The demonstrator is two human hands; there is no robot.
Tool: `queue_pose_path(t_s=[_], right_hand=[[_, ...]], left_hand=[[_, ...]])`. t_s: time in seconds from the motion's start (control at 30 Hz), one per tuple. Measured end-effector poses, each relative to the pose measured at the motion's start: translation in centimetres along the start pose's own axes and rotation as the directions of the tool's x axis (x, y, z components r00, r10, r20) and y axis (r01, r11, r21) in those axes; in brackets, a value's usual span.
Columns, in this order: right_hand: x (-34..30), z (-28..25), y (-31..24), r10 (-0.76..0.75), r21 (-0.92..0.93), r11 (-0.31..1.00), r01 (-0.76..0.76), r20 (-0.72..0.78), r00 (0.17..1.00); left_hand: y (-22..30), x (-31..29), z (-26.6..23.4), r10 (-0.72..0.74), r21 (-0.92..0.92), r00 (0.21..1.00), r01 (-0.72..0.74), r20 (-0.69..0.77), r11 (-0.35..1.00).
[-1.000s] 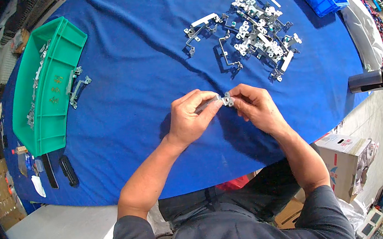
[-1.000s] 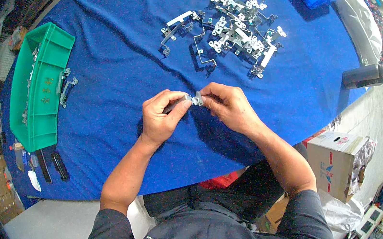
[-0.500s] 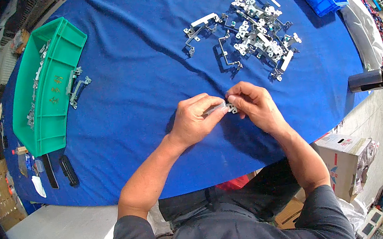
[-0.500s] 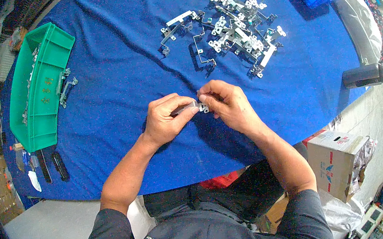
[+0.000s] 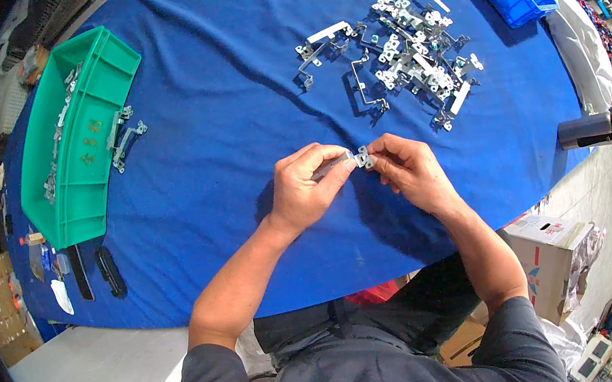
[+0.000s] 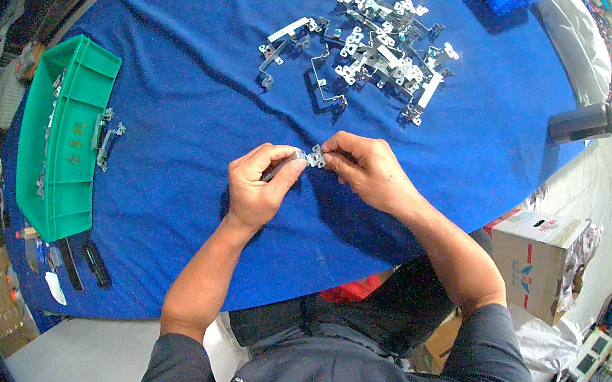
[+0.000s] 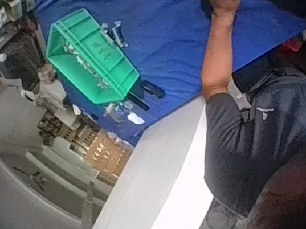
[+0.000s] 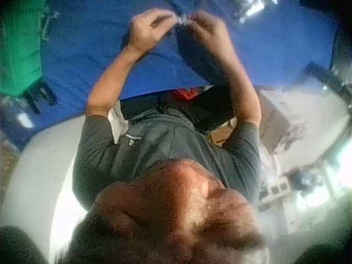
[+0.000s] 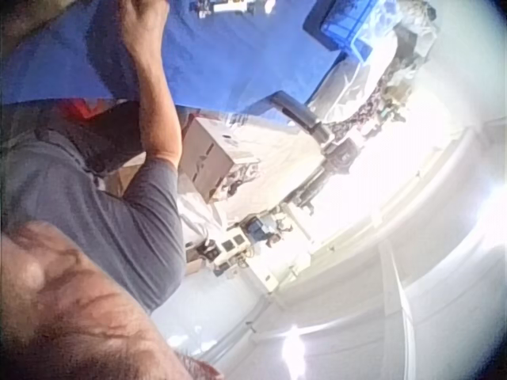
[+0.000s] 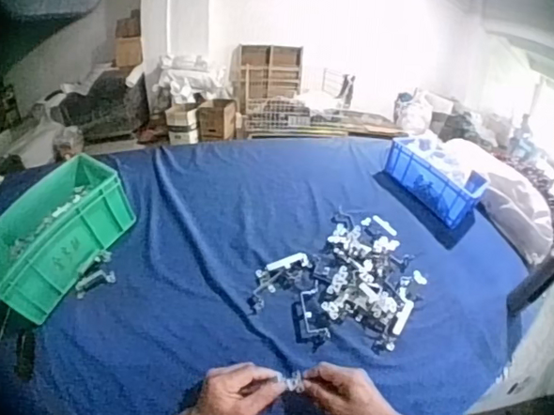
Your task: The person assembles small metal brackets by hand, fitting the component pieces together at a work table.
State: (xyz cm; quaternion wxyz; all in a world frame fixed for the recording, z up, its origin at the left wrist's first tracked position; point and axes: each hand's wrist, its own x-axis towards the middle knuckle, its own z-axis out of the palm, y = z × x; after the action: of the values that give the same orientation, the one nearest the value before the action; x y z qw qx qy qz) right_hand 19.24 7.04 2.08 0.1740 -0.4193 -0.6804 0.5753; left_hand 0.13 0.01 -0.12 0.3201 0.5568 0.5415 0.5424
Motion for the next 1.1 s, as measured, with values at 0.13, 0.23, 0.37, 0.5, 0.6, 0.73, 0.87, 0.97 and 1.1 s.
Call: queue_pose_path(t_s=[0.13, 0.23, 0.37, 0.5, 0.6, 0.73, 0.87, 0.97, 1.1], right_hand=[[0.0, 0.0, -0.2, 0.023, 0.003, 1.0, -0.023, -0.012, 1.0], [0.0, 0.0, -0.1, -0.006, -0.012, 1.0, 0.006, -0.004, 1.0], [0.0, -0.1, 0.0, 0.018, 0.072, 0.997, -0.018, -0.01, 1.0], [0.3, 0.1, -0.2, 0.002, 0.258, 0.966, -0.006, 0.013, 1.0], [0.3, 0.2, 0.6, -0.018, 0.128, 0.992, 0.014, 0.033, 0.999], [0.2, 0.2, 0.6, -0.042, 0.106, 0.993, 0.051, -0.084, 0.996], [0.3, -0.4, 0.2, 0.01, 0.188, 0.982, 0.016, -0.133, 0.991], [0.2, -0.3, -0.2, 0.093, 0.093, 0.991, -0.092, -0.009, 0.996], [0.0, -0.3, -0.4, 0.071, 0.05, 0.996, -0.072, 0.018, 0.997]], left_hand=[[0.3, 0.1, -0.1, -0.036, -0.019, 0.999, 0.037, 0.028, 0.999], [0.1, 0.1, 0.0, 0.016, 0.004, 1.0, -0.016, 0.013, 1.0], [0.1, 0.2, 0.0, 0.014, 0.056, 0.998, -0.018, 0.068, 0.998], [-0.1, 0.0, 0.0, 0.013, 0.058, 0.994, -0.019, 0.104, 0.998], [-0.3, 0.0, 0.1, 0.054, 0.058, 0.989, -0.063, 0.138, 0.996], [-0.1, 0.0, 0.1, 0.092, 0.056, 0.982, -0.102, 0.162, 0.993], [-0.1, 0.0, 0.1, 0.055, 0.066, 0.995, -0.061, 0.084, 0.996], [-0.3, 0.0, 0.0, 0.036, 0.025, 0.999, -0.036, -0.018, 0.999], [0.0, 0.1, 0.0, 0.045, 0.045, 0.999, -0.045, 0.0, 0.998]])
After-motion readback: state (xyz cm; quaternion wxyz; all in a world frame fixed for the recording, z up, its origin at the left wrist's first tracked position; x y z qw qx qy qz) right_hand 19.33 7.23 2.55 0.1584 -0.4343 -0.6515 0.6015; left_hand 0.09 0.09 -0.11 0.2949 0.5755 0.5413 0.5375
